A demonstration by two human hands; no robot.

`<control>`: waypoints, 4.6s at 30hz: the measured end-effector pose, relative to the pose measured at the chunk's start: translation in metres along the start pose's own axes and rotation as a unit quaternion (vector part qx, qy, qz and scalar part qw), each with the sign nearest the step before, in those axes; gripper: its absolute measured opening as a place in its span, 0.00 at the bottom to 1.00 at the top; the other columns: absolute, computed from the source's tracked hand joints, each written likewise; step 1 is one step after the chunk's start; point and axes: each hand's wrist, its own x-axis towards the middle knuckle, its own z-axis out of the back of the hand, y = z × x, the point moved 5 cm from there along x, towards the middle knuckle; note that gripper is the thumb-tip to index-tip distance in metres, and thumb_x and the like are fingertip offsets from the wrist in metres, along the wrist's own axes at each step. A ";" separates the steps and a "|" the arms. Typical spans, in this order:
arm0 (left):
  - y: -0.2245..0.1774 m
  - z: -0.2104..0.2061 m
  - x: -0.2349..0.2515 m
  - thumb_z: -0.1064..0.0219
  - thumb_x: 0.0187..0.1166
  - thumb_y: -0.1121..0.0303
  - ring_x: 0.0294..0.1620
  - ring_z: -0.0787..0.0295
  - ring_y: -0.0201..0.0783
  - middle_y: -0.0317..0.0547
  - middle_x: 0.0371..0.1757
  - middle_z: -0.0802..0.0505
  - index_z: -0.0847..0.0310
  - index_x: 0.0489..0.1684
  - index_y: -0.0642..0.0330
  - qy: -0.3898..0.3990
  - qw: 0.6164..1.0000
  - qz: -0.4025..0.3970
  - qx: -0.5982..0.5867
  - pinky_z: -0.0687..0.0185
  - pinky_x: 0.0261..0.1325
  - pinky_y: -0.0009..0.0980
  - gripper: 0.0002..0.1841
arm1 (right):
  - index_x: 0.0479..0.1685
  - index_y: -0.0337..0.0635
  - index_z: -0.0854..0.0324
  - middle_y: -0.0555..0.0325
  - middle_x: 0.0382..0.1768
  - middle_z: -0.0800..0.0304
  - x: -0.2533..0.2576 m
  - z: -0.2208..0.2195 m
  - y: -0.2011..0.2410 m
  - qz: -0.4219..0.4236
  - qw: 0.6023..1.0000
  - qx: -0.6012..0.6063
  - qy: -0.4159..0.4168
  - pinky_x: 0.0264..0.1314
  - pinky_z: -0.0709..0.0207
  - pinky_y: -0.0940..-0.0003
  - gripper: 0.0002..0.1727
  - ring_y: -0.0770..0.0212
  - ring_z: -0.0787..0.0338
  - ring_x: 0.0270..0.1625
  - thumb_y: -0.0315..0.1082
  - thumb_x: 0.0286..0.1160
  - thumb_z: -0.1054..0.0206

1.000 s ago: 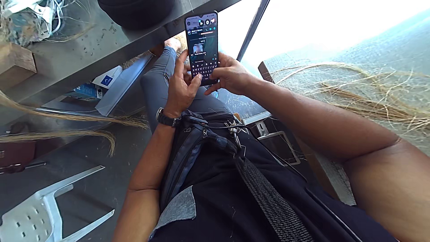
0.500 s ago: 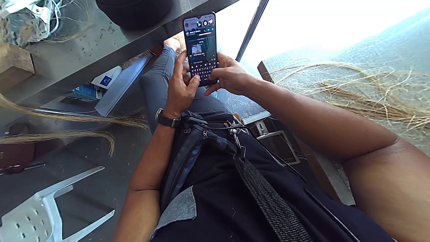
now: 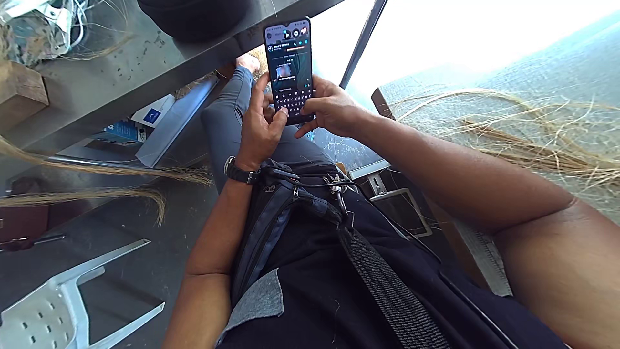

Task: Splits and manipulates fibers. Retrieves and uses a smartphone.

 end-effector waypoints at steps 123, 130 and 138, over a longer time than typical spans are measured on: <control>-0.002 0.006 0.000 0.43 0.82 0.76 0.51 0.05 0.42 0.53 0.57 0.07 0.47 0.88 0.69 -0.022 0.999 -0.022 0.008 0.06 0.54 0.40 0.32 | 0.80 0.43 0.38 0.41 0.66 0.16 -0.002 -0.008 0.001 -0.028 0.998 0.049 0.016 0.48 0.09 0.35 0.29 0.39 0.08 0.61 0.17 0.78 0.56; -0.002 0.006 -0.001 0.42 0.81 0.75 0.50 0.05 0.42 0.53 0.58 0.07 0.47 0.88 0.70 -0.017 0.999 -0.028 0.011 0.06 0.54 0.40 0.33 | 0.78 0.43 0.37 0.42 0.63 0.14 -0.002 -0.006 0.001 -0.013 0.999 0.037 0.018 0.44 0.08 0.38 0.25 0.41 0.07 0.57 0.19 0.83 0.53; -0.002 0.006 -0.002 0.42 0.81 0.75 0.49 0.05 0.41 0.52 0.57 0.07 0.47 0.88 0.70 -0.022 0.999 -0.028 0.013 0.06 0.53 0.39 0.33 | 0.77 0.42 0.37 0.42 0.63 0.15 -0.003 -0.007 0.002 -0.022 0.999 0.041 0.012 0.45 0.08 0.37 0.29 0.41 0.07 0.59 0.15 0.75 0.55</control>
